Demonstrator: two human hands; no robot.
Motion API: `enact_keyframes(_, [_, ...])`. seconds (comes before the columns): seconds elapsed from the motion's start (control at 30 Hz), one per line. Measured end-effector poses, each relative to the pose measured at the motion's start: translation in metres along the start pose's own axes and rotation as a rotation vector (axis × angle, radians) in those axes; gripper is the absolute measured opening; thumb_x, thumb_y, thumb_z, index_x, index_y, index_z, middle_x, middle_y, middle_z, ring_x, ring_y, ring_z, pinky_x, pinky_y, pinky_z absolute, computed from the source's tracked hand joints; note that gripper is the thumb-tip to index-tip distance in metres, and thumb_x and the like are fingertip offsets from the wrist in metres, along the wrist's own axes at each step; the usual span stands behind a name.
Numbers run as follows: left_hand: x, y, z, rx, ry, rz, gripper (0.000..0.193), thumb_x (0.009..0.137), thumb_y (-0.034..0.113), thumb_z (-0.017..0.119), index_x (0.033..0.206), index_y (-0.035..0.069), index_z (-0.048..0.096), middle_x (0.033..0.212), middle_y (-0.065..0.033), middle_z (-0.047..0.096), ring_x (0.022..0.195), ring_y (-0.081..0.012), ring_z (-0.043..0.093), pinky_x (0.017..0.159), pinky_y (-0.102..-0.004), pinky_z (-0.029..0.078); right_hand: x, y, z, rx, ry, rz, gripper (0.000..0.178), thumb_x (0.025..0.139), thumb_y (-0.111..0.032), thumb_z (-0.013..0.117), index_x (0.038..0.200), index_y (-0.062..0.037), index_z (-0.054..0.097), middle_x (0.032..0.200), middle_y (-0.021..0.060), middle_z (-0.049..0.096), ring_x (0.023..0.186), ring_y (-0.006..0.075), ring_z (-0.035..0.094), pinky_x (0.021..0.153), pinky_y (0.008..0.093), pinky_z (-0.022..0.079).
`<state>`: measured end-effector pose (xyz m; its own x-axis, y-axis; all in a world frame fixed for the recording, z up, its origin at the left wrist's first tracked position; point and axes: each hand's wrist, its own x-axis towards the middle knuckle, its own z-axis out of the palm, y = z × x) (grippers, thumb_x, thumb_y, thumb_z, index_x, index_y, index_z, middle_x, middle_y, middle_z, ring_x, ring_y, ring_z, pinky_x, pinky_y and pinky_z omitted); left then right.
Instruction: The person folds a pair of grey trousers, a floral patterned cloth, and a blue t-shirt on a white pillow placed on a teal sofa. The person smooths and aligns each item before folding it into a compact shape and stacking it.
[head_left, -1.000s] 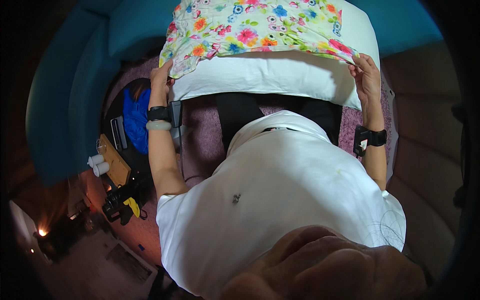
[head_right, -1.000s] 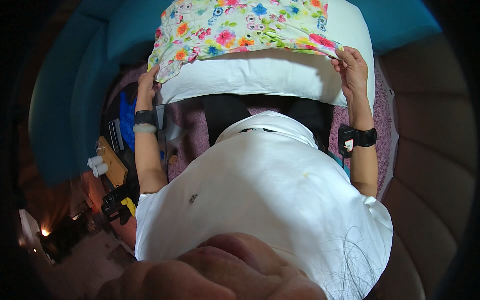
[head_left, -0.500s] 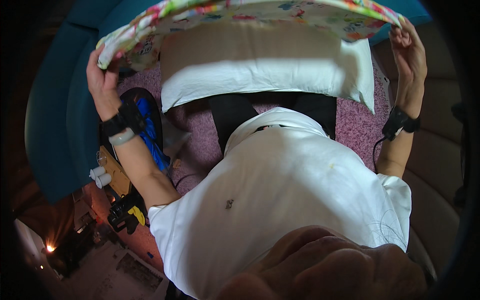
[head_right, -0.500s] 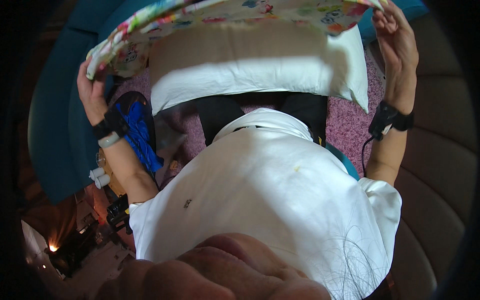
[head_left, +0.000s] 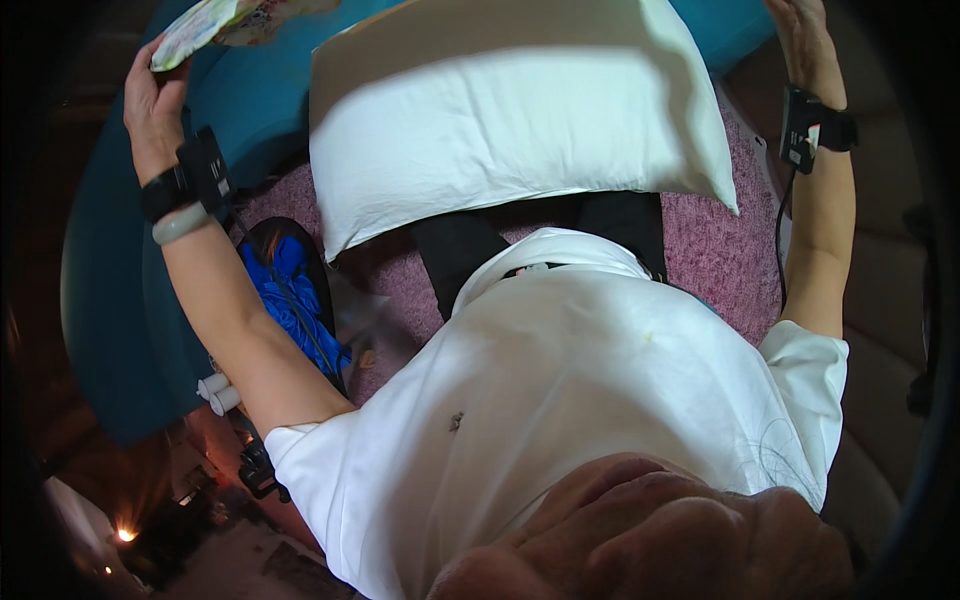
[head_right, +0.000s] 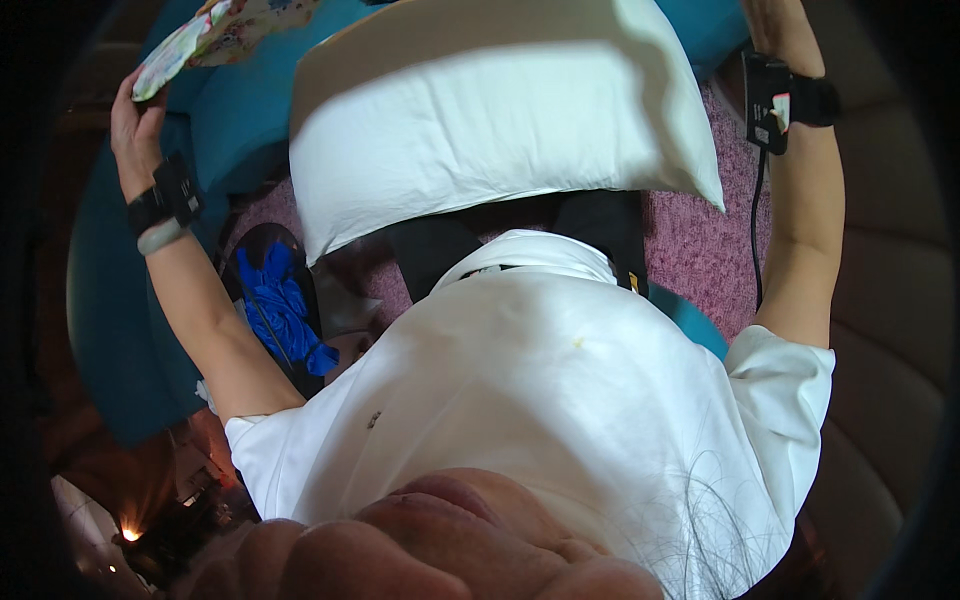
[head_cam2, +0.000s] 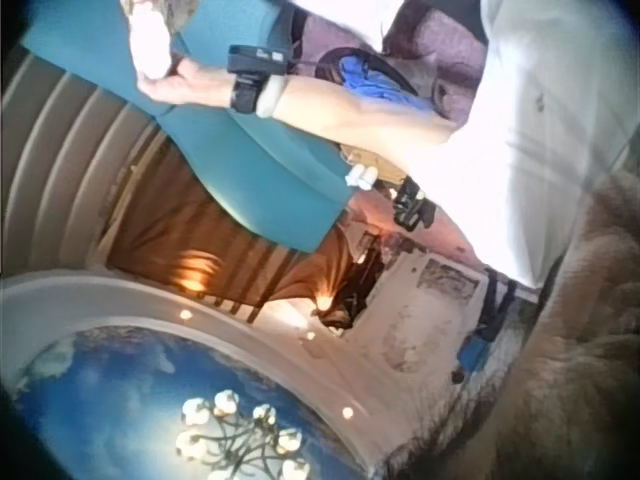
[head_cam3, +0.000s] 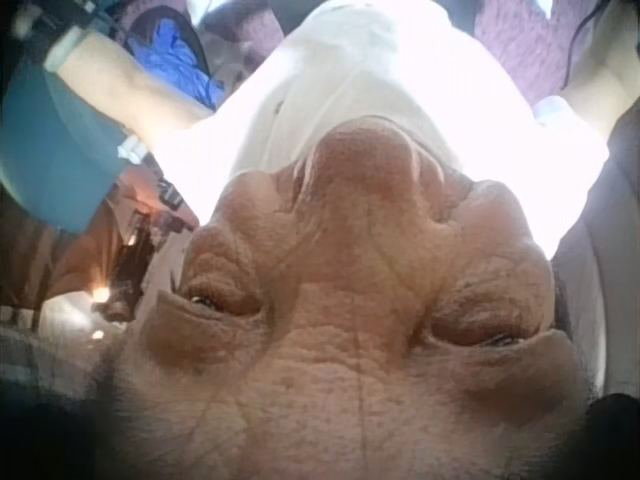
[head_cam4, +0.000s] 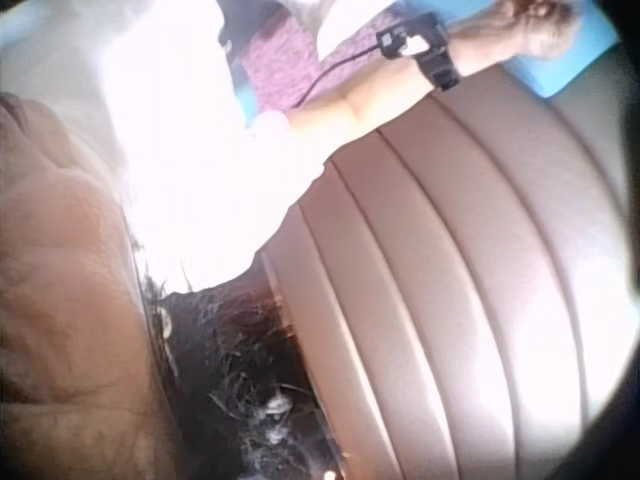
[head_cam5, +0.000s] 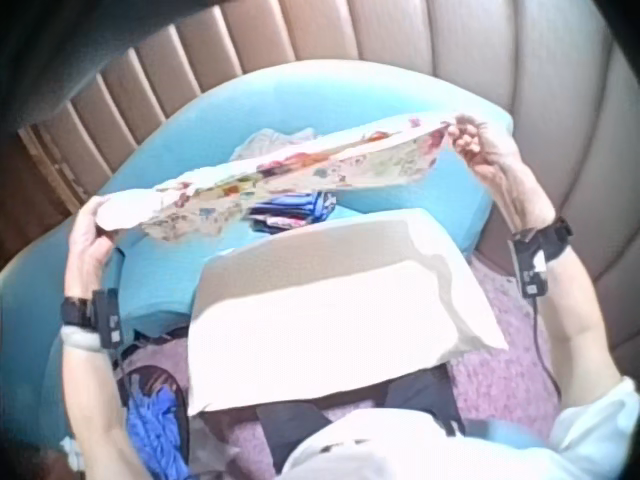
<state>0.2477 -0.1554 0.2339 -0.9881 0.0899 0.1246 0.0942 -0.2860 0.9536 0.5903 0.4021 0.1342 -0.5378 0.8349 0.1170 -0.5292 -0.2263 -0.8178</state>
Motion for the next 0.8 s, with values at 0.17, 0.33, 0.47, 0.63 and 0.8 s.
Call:
enact_keyframes(0.17, [-0.065,-0.082,-0.050,0.150,-0.156,-0.220,0.028,0.093,0.013,0.067,0.114,-0.005,0.061,0.110,-0.0153,0.067,0.097,-0.0242,0.069,0.076,-0.0329,0.061,-0.045,0.082,-0.084,-0.324,-0.269,0.012,0.009,0.086,-0.010,0.062,0.086,-0.0012,0.060,0.079,0.0118,0.064,0.063,0.0163,0.058,0.057,0.0288,0.049])
enact_keyframes(0.33, [-0.128,-0.175,-0.105,0.286,-0.061,-0.588,0.023,0.088,0.006,0.065,0.109,-0.003,0.060,0.091,-0.0126,0.068,0.069,-0.0199,0.067,0.051,-0.0281,0.052,-0.118,0.151,-0.140,-0.315,-0.110,0.442,0.005,0.089,-0.010,0.066,0.090,-0.0044,0.066,0.072,0.0015,0.064,0.057,0.0063,0.058,0.049,0.0170,0.045])
enact_keyframes(0.47, [-0.156,-0.203,-0.130,0.193,-0.051,-0.624,0.027,0.089,0.014,0.069,0.109,-0.002,0.060,0.090,-0.0110,0.068,0.064,-0.0167,0.061,0.052,-0.0260,0.049,-0.143,0.165,-0.147,-0.395,0.062,0.464,0.025,0.085,-0.005,0.073,0.106,-0.0017,0.061,0.080,0.0035,0.067,0.061,0.0077,0.063,0.049,0.0177,0.047])
enact_keyframes(0.63, [-0.171,-0.203,-0.144,0.187,-0.087,-0.597,0.029,0.090,0.009,0.068,0.114,-0.002,0.058,0.099,-0.0127,0.068,0.074,-0.0189,0.066,0.054,-0.0270,0.051,-0.152,0.158,-0.147,-0.420,0.051,0.456,0.031,0.084,-0.004,0.074,0.111,-0.0008,0.059,0.082,0.0049,0.067,0.061,0.0087,0.063,0.050,0.0181,0.047])
enact_keyframes(0.8, [-0.178,-0.202,-0.146,0.209,-0.089,-0.615,0.031,0.090,0.013,0.070,0.117,0.000,0.058,0.106,-0.0102,0.068,0.085,-0.0167,0.066,0.066,-0.0258,0.051,-0.156,0.155,-0.148,-0.486,0.083,0.483,0.031,0.084,-0.003,0.074,0.110,-0.0002,0.057,0.082,0.0067,0.066,0.060,0.0105,0.063,0.051,0.0190,0.046])
